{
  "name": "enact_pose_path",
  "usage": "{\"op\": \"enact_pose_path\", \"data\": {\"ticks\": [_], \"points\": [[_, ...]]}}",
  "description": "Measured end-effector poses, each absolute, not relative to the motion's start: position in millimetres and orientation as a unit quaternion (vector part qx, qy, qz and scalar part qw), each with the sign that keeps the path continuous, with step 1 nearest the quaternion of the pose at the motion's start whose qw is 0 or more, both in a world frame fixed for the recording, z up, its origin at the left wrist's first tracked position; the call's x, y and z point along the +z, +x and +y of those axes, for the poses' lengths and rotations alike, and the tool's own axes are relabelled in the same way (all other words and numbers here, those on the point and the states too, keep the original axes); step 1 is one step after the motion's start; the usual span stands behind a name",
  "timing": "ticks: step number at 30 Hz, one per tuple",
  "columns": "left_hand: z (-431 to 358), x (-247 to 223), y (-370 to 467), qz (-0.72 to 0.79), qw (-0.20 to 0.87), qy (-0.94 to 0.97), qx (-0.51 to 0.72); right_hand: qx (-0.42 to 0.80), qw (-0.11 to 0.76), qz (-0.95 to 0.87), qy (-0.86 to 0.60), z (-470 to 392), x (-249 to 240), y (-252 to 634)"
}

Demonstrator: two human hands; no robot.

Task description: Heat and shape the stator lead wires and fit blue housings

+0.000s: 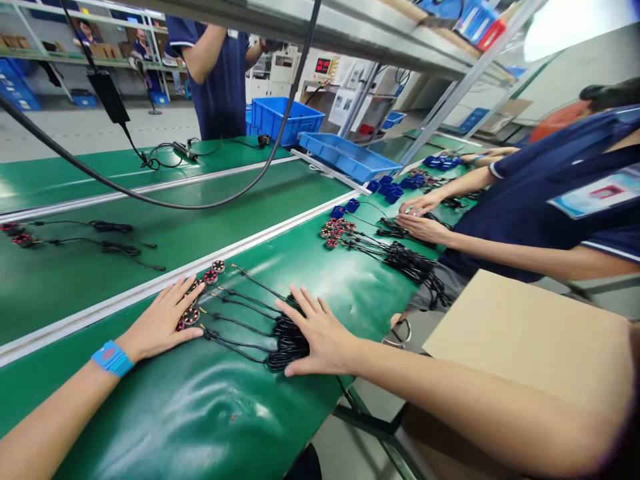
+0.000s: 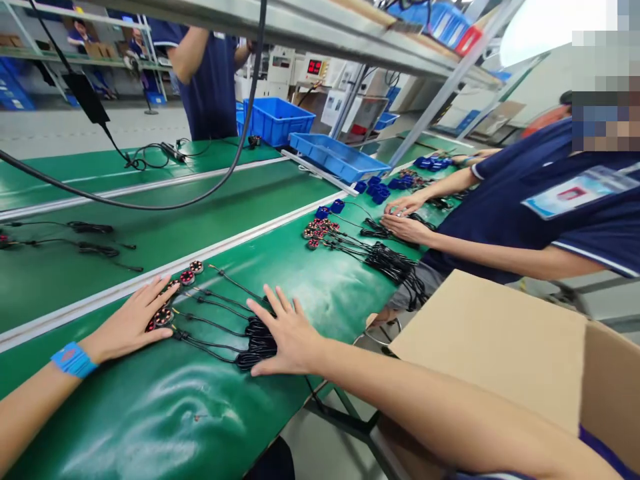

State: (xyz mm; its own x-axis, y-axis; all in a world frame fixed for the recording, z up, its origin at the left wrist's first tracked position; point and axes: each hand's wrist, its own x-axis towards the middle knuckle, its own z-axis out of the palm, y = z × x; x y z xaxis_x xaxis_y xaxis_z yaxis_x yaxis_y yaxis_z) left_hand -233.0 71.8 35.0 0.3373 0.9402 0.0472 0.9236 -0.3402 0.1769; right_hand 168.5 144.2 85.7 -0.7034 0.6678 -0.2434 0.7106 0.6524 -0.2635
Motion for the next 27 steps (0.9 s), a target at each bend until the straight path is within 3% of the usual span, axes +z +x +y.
{"op": "enact_pose_path", "data": {"ticks": [2, 6, 14, 18, 22, 27], "points": [[77.5, 37.0, -231.0, 0.57, 0.071, 0.815, 0.071, -0.157, 0.093, 0.916, 0.358, 121.4, 84.8, 173.9], [99.3, 41.0, -209.6, 0.558, 0.085, 0.822, 0.077, -0.105, 0.07, 0.923, 0.364, 126.7, 85.5, 191.5], [204.2, 55.5, -73.9, 0.533, 0.091, 0.833, 0.112, 0.073, 0.062, 0.856, 0.508, 194.1, 76.6, 314.0], [195.1, 82.7, -51.2, 0.527, 0.066, 0.836, 0.136, 0.2, -0.039, 0.869, 0.451, 228.6, 68.1, 344.6], [122.0, 107.0, -81.5, 0.492, -0.021, 0.859, 0.138, 0.127, -0.113, 0.94, 0.295, 231.6, 65.0, 256.1], [-14.5, 124.6, -164.9, 0.63, -0.052, 0.769, 0.097, -0.039, -0.079, 0.994, 0.062, 149.1, 67.7, 83.6]]}}
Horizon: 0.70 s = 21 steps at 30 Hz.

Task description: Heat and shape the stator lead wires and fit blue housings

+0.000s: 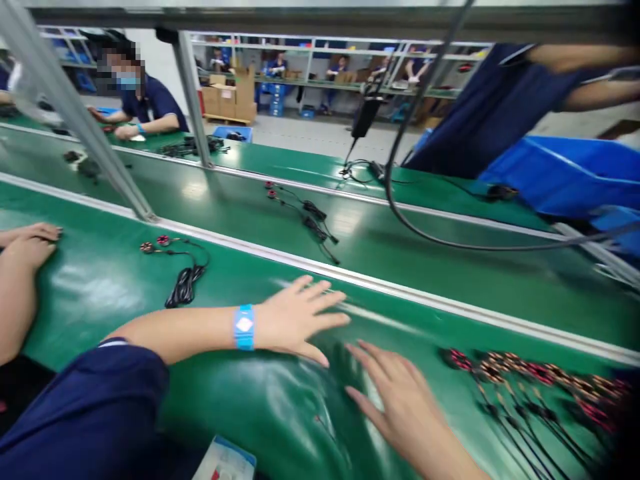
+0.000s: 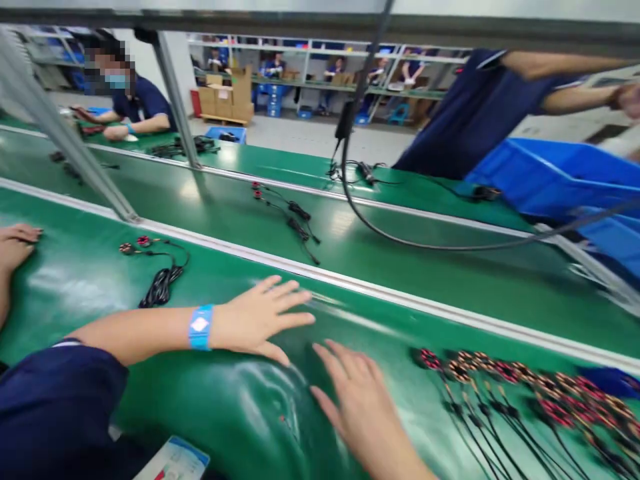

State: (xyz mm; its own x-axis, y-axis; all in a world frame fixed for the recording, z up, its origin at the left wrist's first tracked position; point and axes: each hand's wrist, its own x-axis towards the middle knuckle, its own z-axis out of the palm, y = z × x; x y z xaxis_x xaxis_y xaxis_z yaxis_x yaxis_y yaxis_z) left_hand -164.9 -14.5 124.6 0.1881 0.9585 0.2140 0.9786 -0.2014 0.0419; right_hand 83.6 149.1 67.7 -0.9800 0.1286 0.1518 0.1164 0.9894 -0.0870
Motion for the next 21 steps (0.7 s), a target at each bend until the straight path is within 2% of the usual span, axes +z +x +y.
{"op": "enact_pose_path", "data": {"ticks": [4, 6, 10, 16, 21], "points": [[-140.5, 117.4, -232.3, -0.867, 0.005, -0.48, -0.133, 0.199, -0.012, -0.98, 0.02, 71.7, 74.4, -15.2], [-195.8, 105.7, -256.2, -0.911, 0.021, -0.384, -0.147, 0.249, -0.035, -0.967, 0.042, 39.2, 77.5, -54.8], [-269.3, 77.7, -291.0, -0.943, 0.038, -0.268, -0.196, 0.292, -0.017, -0.956, 0.007, -23.4, 78.1, -133.1], [-297.8, 56.0, -361.6, -0.945, 0.107, -0.223, -0.213, 0.251, 0.003, -0.968, -0.003, -105.4, 69.1, -222.5], [-292.2, 50.3, -413.6, -0.926, 0.06, -0.324, -0.185, 0.187, 0.008, -0.982, 0.026, -98.3, 63.2, -219.4]]}}
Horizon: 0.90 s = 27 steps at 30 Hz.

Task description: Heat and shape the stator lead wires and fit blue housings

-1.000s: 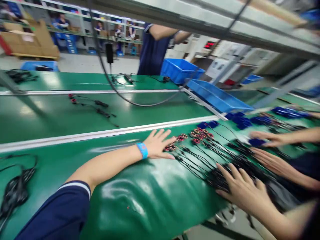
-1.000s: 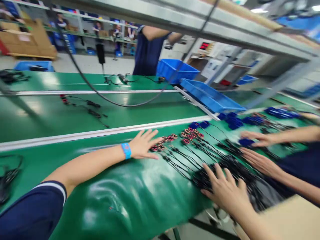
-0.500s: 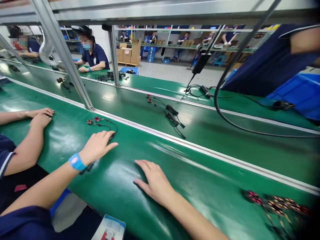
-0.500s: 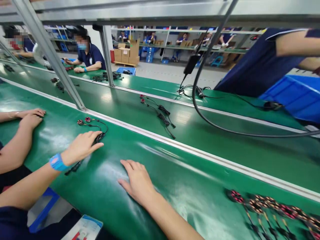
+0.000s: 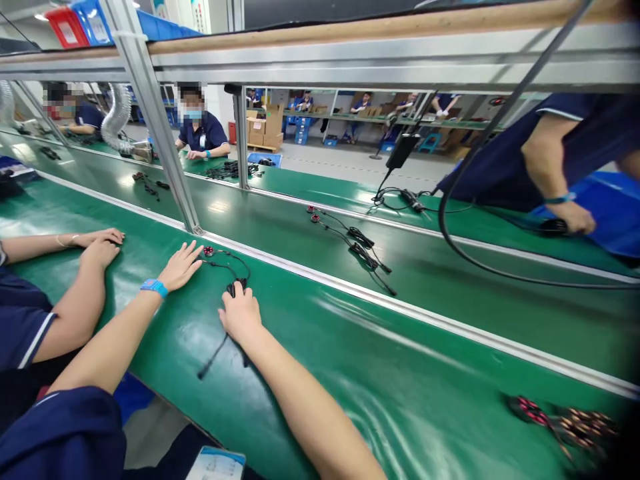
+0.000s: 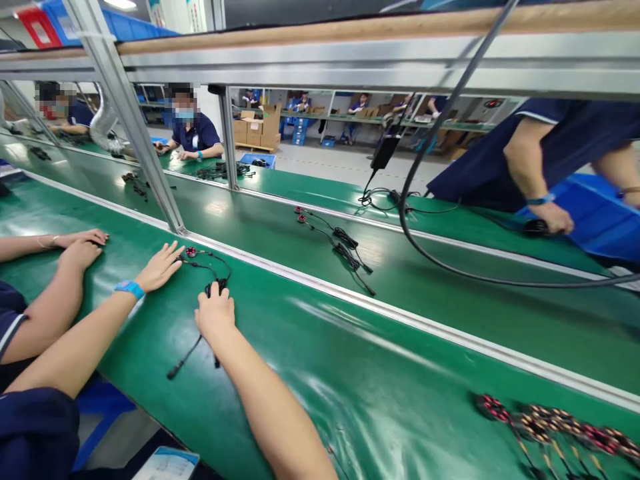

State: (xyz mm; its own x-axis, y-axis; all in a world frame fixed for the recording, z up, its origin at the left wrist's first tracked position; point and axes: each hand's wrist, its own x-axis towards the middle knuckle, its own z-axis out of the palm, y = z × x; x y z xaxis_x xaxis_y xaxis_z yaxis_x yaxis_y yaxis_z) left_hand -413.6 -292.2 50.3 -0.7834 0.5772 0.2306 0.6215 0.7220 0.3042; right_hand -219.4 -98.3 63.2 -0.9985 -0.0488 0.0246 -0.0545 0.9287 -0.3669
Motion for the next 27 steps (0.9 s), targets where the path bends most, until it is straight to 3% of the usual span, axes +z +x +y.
{"op": "enact_pose_path", "data": {"ticks": [8, 13, 19, 27], "points": [[-263.4, 34.0, -384.1, -0.888, 0.023, -0.435, -0.143, 0.196, 0.01, -0.978, 0.072, -4.1, 51.4, -124.5], [-213.9, 31.8, -318.3, -0.851, 0.014, -0.513, -0.112, 0.243, 0.043, -0.969, -0.021, 60.5, 38.9, -31.2], [-133.9, 32.8, -240.1, -0.773, 0.034, -0.628, -0.087, 0.29, 0.021, -0.943, -0.16, 121.6, 55.1, 80.6], [-71.8, 35.1, -182.2, -0.687, 0.091, -0.721, -0.016, 0.322, -0.004, -0.892, -0.319, 164.8, 82.3, 151.2]]}}
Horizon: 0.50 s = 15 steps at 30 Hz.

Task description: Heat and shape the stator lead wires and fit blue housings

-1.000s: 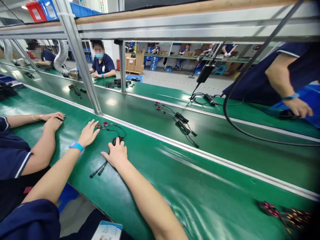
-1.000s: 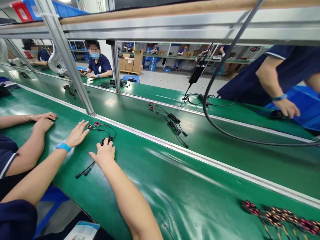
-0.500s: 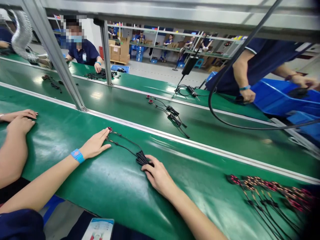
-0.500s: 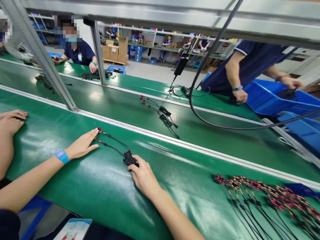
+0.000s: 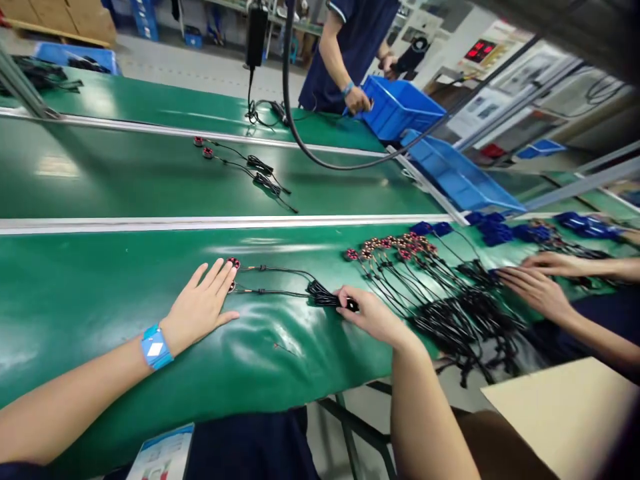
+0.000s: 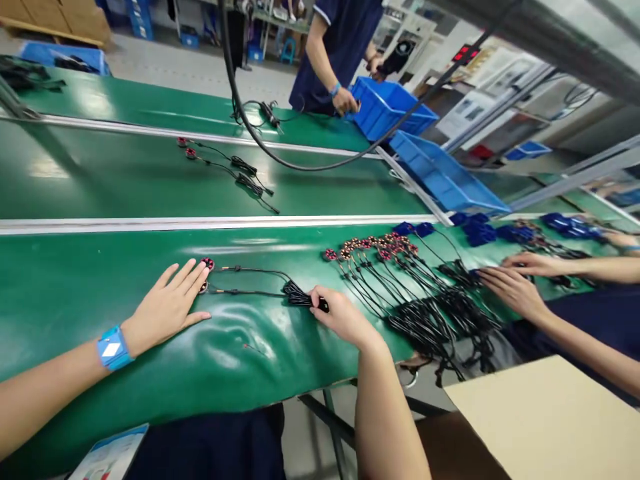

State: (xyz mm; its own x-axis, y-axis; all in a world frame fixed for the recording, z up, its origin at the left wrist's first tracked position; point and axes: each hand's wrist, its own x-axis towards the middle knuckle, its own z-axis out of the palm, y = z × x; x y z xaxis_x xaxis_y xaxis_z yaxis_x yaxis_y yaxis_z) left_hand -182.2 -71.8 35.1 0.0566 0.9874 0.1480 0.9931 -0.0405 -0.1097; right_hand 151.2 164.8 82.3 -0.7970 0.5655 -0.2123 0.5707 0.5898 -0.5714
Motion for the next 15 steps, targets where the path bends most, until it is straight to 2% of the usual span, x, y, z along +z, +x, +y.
{"op": "enact_pose_path", "data": {"ticks": [6, 10, 12, 15], "points": [[-73.7, 39.2, -183.0, -0.687, 0.07, -0.723, -0.029, -0.314, 0.027, 0.883, 0.347, 171.0, 100.4, 167.7], [-77.2, 45.4, -184.9, -0.705, 0.055, -0.705, -0.044, -0.281, 0.016, 0.905, 0.32, 193.7, 115.8, 132.6], [-77.0, 46.8, -185.6, -0.718, 0.046, -0.692, -0.055, -0.254, -0.008, 0.922, 0.293, 218.4, 117.6, 95.4], [-74.2, 45.0, -188.8, -0.724, 0.033, -0.685, -0.077, -0.188, -0.092, 0.945, 0.252, 269.5, 107.2, 29.7]]}}
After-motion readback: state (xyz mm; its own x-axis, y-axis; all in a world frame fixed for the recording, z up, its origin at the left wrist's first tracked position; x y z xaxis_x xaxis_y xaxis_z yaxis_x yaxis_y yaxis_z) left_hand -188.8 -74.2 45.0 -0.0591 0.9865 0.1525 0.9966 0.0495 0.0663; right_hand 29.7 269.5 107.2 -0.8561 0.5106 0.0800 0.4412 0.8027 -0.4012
